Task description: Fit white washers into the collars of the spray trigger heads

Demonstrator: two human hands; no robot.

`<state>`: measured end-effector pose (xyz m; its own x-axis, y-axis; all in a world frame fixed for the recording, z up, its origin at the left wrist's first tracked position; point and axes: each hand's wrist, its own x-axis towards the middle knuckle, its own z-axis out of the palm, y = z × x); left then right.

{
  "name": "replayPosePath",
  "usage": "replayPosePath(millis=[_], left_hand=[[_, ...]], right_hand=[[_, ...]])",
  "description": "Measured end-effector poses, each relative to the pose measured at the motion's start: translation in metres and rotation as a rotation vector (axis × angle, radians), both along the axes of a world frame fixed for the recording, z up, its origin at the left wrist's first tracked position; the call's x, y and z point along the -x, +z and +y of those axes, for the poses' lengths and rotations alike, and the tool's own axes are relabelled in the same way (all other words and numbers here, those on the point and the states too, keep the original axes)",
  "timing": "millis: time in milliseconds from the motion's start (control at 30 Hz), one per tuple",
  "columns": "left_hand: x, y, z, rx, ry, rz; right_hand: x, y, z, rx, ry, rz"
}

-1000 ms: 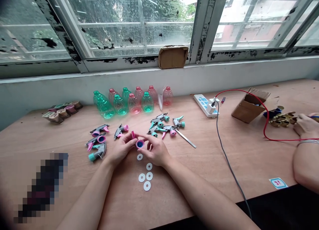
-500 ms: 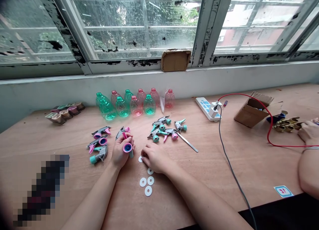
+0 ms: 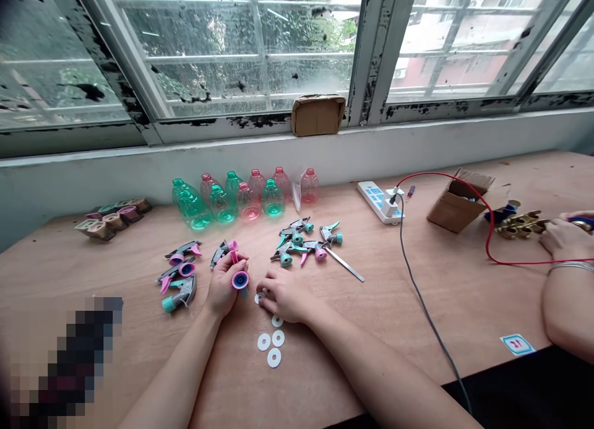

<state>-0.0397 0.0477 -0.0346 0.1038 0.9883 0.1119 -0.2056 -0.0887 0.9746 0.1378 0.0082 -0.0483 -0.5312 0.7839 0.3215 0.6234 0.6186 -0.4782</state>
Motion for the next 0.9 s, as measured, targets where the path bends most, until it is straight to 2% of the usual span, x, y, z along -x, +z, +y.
replayPosePath(millis=[333, 667, 900], left_hand=[[0.0021, -0.0046, 0.0026, 0.002, 0.002, 0.060], [-0.0017, 0.0019, 0.0022, -0.007, 0.024, 0.120], [-0.0021, 0.0003, 0.0020, -0.016, 0.026, 0.154]], right_hand=[[-0.0003, -0.0002, -0.0001, 0.013, -0.012, 0.029], [0.0012, 0.0001, 0.0029, 0.020, -0.016, 0.050], [-0.0006, 0.0017, 0.0015, 0.036, -0.014, 0.055]])
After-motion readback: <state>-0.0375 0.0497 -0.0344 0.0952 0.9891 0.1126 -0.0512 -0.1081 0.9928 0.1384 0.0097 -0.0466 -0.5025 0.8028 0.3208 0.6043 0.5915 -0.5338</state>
